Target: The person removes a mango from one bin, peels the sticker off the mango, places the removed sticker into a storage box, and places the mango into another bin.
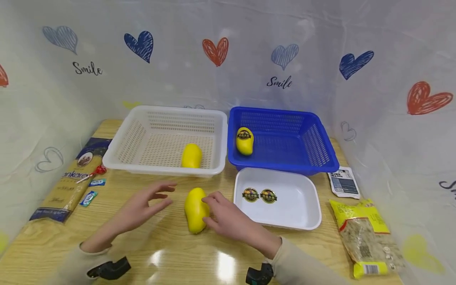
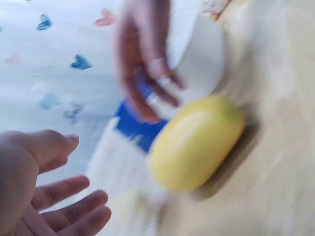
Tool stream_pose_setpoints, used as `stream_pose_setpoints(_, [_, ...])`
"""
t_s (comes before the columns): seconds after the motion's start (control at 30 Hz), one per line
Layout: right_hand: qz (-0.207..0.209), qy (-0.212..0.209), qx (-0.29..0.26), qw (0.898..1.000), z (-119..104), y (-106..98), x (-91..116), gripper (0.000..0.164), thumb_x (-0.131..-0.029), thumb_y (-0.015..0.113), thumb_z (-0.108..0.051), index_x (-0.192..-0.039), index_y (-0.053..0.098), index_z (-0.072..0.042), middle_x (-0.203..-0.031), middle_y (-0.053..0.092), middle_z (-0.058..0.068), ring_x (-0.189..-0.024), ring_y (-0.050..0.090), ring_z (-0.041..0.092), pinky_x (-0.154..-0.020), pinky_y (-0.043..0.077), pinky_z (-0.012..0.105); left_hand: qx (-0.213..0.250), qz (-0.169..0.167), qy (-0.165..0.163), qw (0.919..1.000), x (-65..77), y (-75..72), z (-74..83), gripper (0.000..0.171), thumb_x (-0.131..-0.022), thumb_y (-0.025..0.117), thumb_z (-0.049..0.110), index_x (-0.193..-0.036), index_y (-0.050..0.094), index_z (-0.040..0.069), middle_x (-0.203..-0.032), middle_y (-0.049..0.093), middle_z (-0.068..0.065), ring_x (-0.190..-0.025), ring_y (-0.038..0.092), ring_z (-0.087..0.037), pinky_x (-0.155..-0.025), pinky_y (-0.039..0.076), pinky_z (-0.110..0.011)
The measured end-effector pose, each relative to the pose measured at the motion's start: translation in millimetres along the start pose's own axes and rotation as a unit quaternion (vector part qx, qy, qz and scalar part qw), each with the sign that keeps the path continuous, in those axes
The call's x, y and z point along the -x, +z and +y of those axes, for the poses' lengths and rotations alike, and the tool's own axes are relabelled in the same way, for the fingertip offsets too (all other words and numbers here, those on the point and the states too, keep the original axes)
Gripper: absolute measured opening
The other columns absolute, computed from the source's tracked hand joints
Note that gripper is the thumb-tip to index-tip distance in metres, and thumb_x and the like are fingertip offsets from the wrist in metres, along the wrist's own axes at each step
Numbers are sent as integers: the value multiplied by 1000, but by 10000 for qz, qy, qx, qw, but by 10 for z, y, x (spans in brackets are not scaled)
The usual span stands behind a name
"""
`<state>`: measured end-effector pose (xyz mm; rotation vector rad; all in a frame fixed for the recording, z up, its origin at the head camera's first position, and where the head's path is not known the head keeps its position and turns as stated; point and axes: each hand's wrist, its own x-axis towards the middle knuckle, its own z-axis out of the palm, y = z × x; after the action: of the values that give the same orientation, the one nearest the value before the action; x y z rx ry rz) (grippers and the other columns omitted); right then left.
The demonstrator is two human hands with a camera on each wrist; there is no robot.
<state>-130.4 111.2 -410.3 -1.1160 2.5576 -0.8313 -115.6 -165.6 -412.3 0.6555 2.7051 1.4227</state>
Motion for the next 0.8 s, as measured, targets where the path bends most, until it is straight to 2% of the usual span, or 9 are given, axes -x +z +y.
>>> stream_pose_setpoints(0.13, [2,9,303,9995,18,106,-73,53,-95,66,-25,-139,48,-2,-141,41,21,-121,50,30,-96,47,42,-379,431,365,9977,-32,-468,44,35,-98,60,7,-132,55,2,-126,60,-15,-113,59,-32,-91,50,-45])
stream_pose_setpoints(0.23, [89,45,489,9988,39,164,-125,50,-95,65,-24,-138,49,-5,-144,38,23,-126,45,36,-100,43,46,-868,708,337,9931,-62,-808,51,35,-99,58,9,-133,55,2,-128,58,-16,-115,57,-33,-92,48,-50])
stream_pose_setpoints(0.33, [91,94,580,9982,62,203,-162,45,-95,64,-22,-137,50,-10,-141,41,21,-123,46,35,-99,43,46,-1184,730,-1,9903,-100,-1127,-5,38,-101,56,15,-137,52,3,-135,54,-19,-119,53,-39,-93,44,-56])
stream_pose_setpoints(0.37, [63,124,577,9982,68,211,-168,44,-95,64,-21,-136,49,-11,-140,42,20,-122,47,34,-99,43,46,-1228,709,-165,9898,-119,-1226,-52,39,-102,54,19,-139,51,4,-134,54,-20,-109,58,-38,-87,48,-53])
stream_pose_setpoints(0.47, [-76,139,497,9986,89,233,-178,44,-96,64,-19,-135,47,-13,-139,43,19,-119,50,32,-96,45,46,-1303,676,-740,9864,-181,-1488,-238,43,-103,52,26,-141,49,5,-137,50,-23,-106,60,-41,-78,52,-43])
stream_pose_setpoints(0.57, [-335,121,404,9985,104,242,-166,45,-97,62,-19,-137,42,-15,-144,37,25,-125,48,36,-97,46,49,-1142,570,-1262,9838,-213,-1679,-499,49,-103,50,34,-144,45,7,-139,47,-23,-109,57,-38,-78,46,-37])
stream_pose_setpoints(0.6, [-432,92,393,9983,111,244,-161,45,-98,61,-18,-138,41,-16,-145,35,26,-127,47,37,-97,46,50,-995,523,-1377,9841,-215,-1723,-586,50,-103,50,34,-145,44,6,-142,44,-22,-122,49,-39,-87,42,-41])
stream_pose_setpoints(0.63, [-539,72,390,9978,115,243,-153,46,-98,60,-18,-140,40,-18,-147,33,27,-129,45,38,-97,46,51,-788,456,-1472,9849,-210,-1760,-672,52,-103,49,35,-146,42,6,-142,43,-22,-123,46,-37,-92,39,-45])
stream_pose_setpoints(0.8, [-1000,-79,366,9943,130,207,-124,47,-101,55,-22,-144,40,-29,-148,31,24,-129,44,34,-95,47,47,2,244,-1893,9816,-171,-1852,-999,57,-102,49,40,-150,37,10,-142,43,-17,-118,47,-12,-101,31,-56])
